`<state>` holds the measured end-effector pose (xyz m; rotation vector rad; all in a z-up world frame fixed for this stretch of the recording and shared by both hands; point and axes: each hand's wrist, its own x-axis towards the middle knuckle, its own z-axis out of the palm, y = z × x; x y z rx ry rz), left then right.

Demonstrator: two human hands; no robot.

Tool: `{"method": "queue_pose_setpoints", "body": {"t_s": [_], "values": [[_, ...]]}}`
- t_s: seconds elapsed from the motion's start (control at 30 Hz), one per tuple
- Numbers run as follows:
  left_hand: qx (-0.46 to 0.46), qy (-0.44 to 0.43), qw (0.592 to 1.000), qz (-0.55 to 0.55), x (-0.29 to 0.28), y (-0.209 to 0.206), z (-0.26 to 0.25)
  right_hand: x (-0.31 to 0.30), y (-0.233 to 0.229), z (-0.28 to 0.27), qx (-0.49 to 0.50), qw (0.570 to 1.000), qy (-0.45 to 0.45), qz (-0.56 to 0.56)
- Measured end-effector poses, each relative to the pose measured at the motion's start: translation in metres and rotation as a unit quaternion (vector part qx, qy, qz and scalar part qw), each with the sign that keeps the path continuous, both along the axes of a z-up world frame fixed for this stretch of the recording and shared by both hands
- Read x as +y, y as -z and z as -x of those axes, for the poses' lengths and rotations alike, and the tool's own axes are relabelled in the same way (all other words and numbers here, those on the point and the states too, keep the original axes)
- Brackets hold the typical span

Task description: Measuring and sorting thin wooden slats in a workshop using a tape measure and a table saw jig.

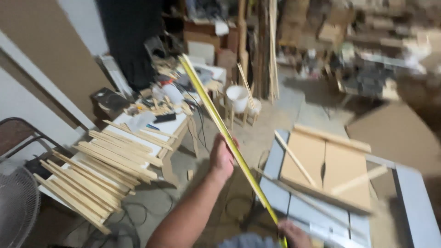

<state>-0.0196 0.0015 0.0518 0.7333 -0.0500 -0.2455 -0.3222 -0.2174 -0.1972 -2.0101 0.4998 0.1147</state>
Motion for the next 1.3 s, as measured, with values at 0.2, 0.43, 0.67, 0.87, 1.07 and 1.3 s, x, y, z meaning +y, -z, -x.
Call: {"method": "queue_pose_setpoints", "body": {"t_s": [0.2,0.43,0.67,0.87,1.07,1.3], "values": [[0.014,-0.016,1.0,0.002,0.009,0.004,-0.014,0.041,-0.114,-0.021,-0.04,0.992,0.099,-0.073],[0.099,-0.014,0.995,0.029,0.031,-0.008,-0.025,0.05,-0.189,-0.03,-0.03,0.991,0.132,-0.012],[0.113,-0.009,0.993,0.031,0.034,-0.015,-0.018,0.048,-0.202,-0.034,-0.03,0.988,0.151,-0.014],[0.109,-0.01,0.994,0.014,0.035,-0.022,-0.01,0.05,-0.205,-0.032,-0.029,0.987,0.154,-0.021],[0.109,-0.008,0.994,0.022,0.037,-0.02,-0.011,0.05,-0.205,-0.03,-0.041,0.988,0.152,-0.002],[0.115,-0.012,0.993,0.026,0.036,-0.026,-0.001,0.048,-0.201,-0.028,-0.048,0.988,0.15,-0.005]]}}
